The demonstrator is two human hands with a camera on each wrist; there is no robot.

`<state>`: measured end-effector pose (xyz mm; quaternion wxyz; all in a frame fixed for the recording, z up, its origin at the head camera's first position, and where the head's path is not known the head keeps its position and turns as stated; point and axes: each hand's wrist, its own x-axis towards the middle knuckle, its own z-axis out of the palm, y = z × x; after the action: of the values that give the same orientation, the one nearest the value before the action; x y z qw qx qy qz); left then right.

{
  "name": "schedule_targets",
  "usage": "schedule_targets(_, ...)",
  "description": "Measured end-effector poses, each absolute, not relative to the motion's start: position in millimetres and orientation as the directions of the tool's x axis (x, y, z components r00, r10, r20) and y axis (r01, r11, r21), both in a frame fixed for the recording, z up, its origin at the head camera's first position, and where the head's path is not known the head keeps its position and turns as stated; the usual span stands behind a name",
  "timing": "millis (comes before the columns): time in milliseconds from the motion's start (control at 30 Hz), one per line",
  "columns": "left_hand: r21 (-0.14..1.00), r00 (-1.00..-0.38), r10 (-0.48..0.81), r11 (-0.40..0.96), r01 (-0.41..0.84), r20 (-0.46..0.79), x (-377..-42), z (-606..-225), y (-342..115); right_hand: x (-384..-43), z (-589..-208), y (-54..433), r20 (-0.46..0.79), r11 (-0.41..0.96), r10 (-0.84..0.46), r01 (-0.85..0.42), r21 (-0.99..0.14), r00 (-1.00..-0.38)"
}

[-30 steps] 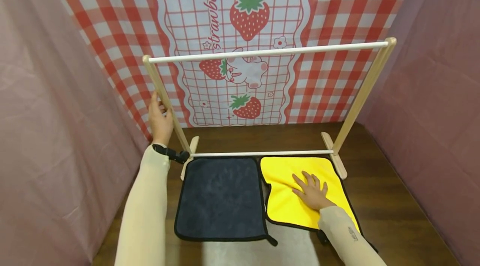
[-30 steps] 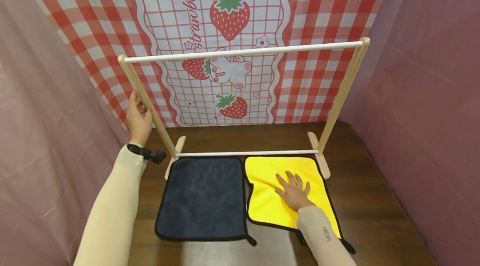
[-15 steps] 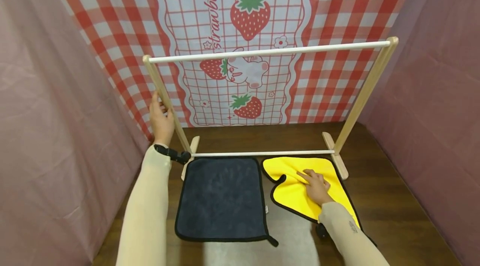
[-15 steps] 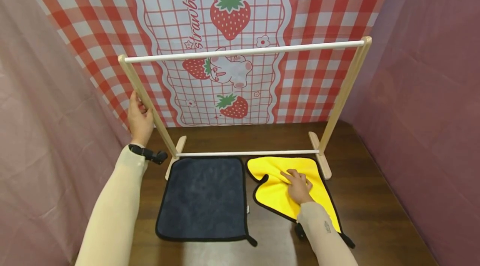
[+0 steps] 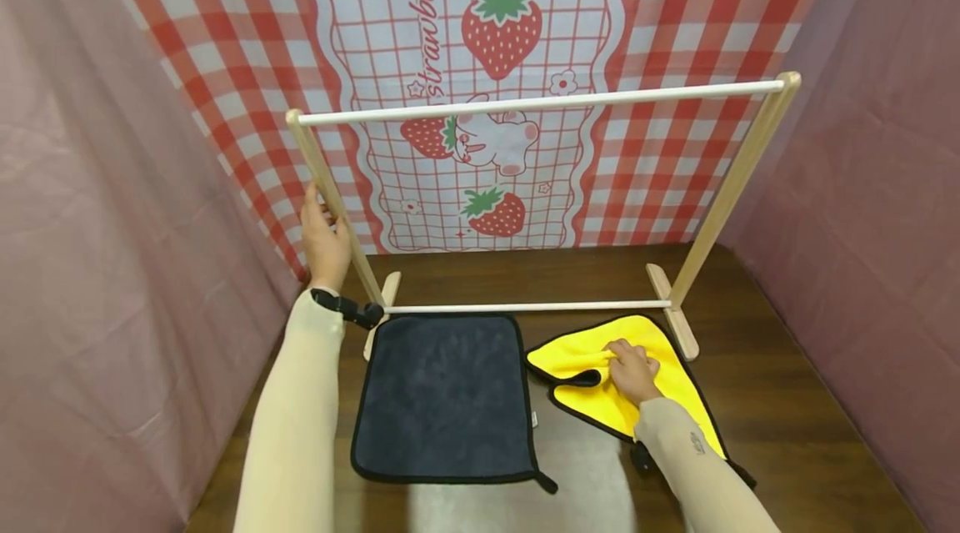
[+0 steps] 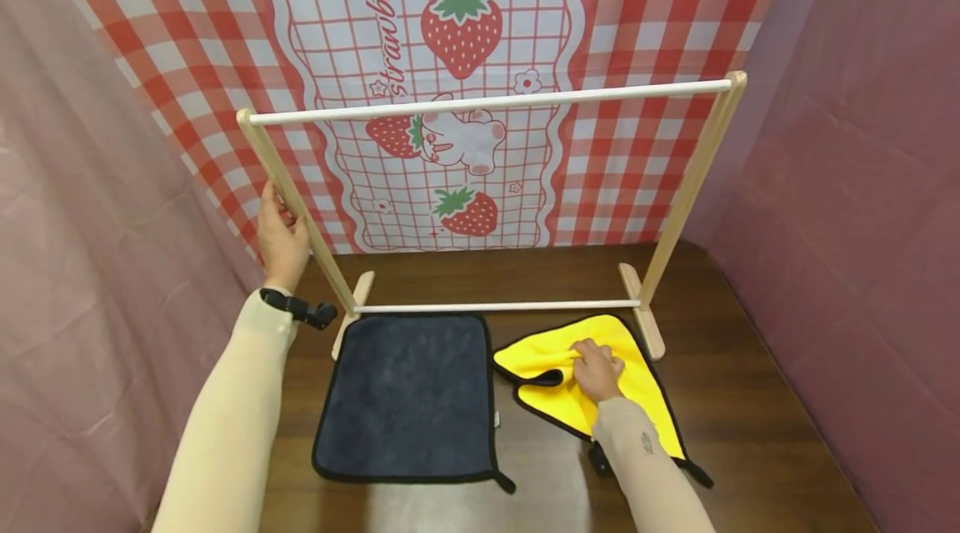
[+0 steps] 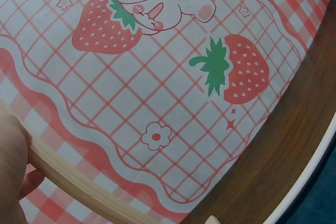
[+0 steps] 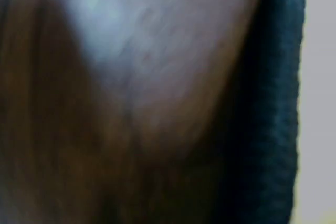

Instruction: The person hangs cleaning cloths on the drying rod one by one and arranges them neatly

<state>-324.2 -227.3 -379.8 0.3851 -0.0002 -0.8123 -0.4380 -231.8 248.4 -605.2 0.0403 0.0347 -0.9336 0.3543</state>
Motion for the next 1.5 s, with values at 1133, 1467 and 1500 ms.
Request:
schedule_targets(1133,0.724,-0.722,-0.335,0.608,0.325,0.606,-321.6,-376.3,-226.0,-230.8,-606.1,246.0,0.257,0.759,-0.217,-0.329,-0.562,-0.942)
schedule_targets(1467,0.72,-0.727,-0.335,0.622,0.307,0.6,-320.8,-374.7,-226.1,-233.6,-591.8,245.9,0.335,0.757,-0.216,-0.374,-0.535,-0.917)
schedule_targets(1500,0.718,-0.725,-0.336,0.625,0.305,0.601,-321.1,-374.7,-226.5,-234.6,-590.1,245.5,0.344,0.759,-0.215,-0.378,-0.531,-0.914)
